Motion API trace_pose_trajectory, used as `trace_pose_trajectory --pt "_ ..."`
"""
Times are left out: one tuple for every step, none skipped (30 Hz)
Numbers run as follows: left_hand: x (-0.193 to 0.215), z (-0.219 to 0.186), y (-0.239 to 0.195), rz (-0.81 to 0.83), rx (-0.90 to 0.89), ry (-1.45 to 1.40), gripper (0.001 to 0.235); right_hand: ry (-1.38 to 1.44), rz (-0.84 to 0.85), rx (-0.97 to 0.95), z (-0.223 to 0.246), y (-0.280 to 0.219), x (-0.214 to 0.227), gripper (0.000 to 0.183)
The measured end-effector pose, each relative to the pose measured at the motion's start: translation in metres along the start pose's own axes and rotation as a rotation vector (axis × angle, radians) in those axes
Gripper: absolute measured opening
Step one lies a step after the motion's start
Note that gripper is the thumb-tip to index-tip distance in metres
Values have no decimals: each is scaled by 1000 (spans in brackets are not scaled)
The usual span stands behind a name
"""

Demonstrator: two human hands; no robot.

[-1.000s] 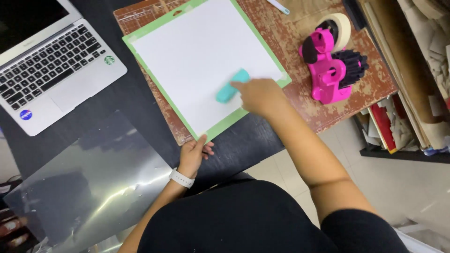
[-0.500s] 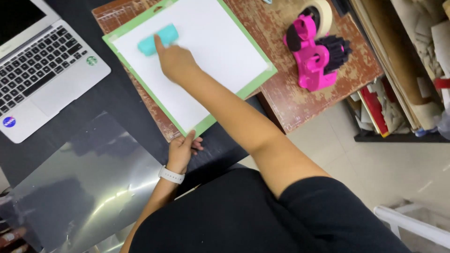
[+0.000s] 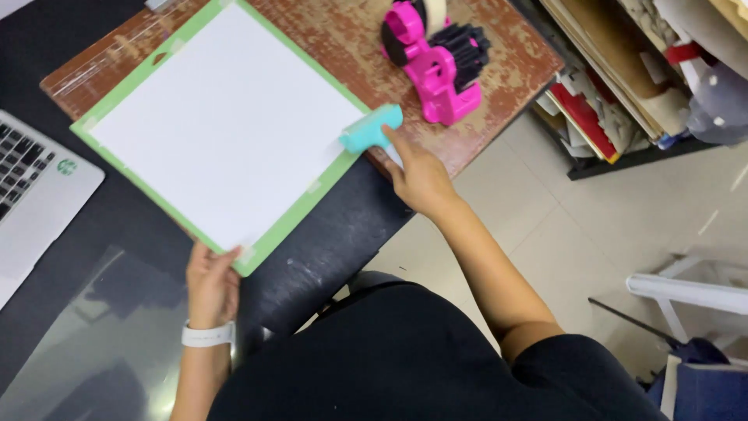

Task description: Preparing a cutting mat by adhering paper to it, smoothing it with a roller, and securing it with tape before loading it into a digital cutting machine.

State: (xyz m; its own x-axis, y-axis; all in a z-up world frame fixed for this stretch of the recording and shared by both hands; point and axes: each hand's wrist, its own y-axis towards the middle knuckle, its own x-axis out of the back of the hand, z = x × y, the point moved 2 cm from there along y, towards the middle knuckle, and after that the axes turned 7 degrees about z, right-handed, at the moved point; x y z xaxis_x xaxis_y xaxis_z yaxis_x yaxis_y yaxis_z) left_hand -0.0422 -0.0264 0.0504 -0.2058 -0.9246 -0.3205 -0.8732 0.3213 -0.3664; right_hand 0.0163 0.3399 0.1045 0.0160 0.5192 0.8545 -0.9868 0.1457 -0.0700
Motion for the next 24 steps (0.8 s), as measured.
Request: trace_pose_trajectory --pt "14 11 20 -58 -84 11 45 -10 -79 31 -8 7 1 58" --pt "27 22 40 -115 -169 21 43 -22 -158 63 -15 13 2 60" --pt "27 16 44 -96 -165 27 43 -22 -170 46 -32 27 -8 60" --pt "28 9 49 -145 -199 109 37 -70 -207 99 -47 40 -17 61" --pt "31 3 48 -193 -225 196 34 -113 -236 144 -62 48 -30 63" --pt "36 -1 44 -174 -213 207 34 -109 -240 120 -59 52 -29 63" --pt "42 -8 40 -210 -233 289 30 -125 -204 50 -57 57 -26 60" --pt "48 -16 34 -246 -256 371 26 -140 -168 -20 -54 62 -23 58" --pt "33 -35 17 -223 -260 374 26 -144 -184 -37 -61 68 -30 58" --pt "20 -53 -3 -275 -223 464 28 -154 -197 -55 -68 73 -37 62" --pt "7 -71 -24 -322 -184 556 30 -165 -210 -79 -76 75 -43 67" --pt "18 -64 -25 -294 -187 560 30 -169 -225 -102 -74 72 -40 67" --pt "30 -60 -29 -243 -386 582 35 -220 -228 -92 -71 65 -42 67" --pt "43 -56 -34 -187 -586 594 39 -271 -229 -82 -68 58 -44 67" --pt "47 -56 -41 -160 -577 596 39 -272 -231 -110 -62 35 -44 67" --pt "55 -56 -48 -237 -496 504 31 -261 -364 -18 -52 12 -42 70" --pt "62 -54 -53 -318 -420 407 24 -259 -498 85 -42 -7 -38 72" --pt "66 -50 -56 -297 -416 402 24 -272 -504 68 -36 -41 -39 72" --pt "73 -48 -62 -255 -423 371 26 -204 -502 9 -28 -73 -44 69" --pt "79 -46 -69 -213 -430 339 29 -136 -500 -50 -20 -106 -49 67" --pt "70 -47 -80 -199 -427 342 29 -138 -506 -63 -18 -140 -62 67" --pt "57 -48 -91 -6 -520 364 41 -118 -446 -118 -18 -173 -76 70" --pt "43 -49 -101 197 -610 385 55 -97 -389 -181 -17 -208 -90 74" --pt "31 -48 -109 222 -604 386 55 -99 -398 -205 -21 -236 -105 74"
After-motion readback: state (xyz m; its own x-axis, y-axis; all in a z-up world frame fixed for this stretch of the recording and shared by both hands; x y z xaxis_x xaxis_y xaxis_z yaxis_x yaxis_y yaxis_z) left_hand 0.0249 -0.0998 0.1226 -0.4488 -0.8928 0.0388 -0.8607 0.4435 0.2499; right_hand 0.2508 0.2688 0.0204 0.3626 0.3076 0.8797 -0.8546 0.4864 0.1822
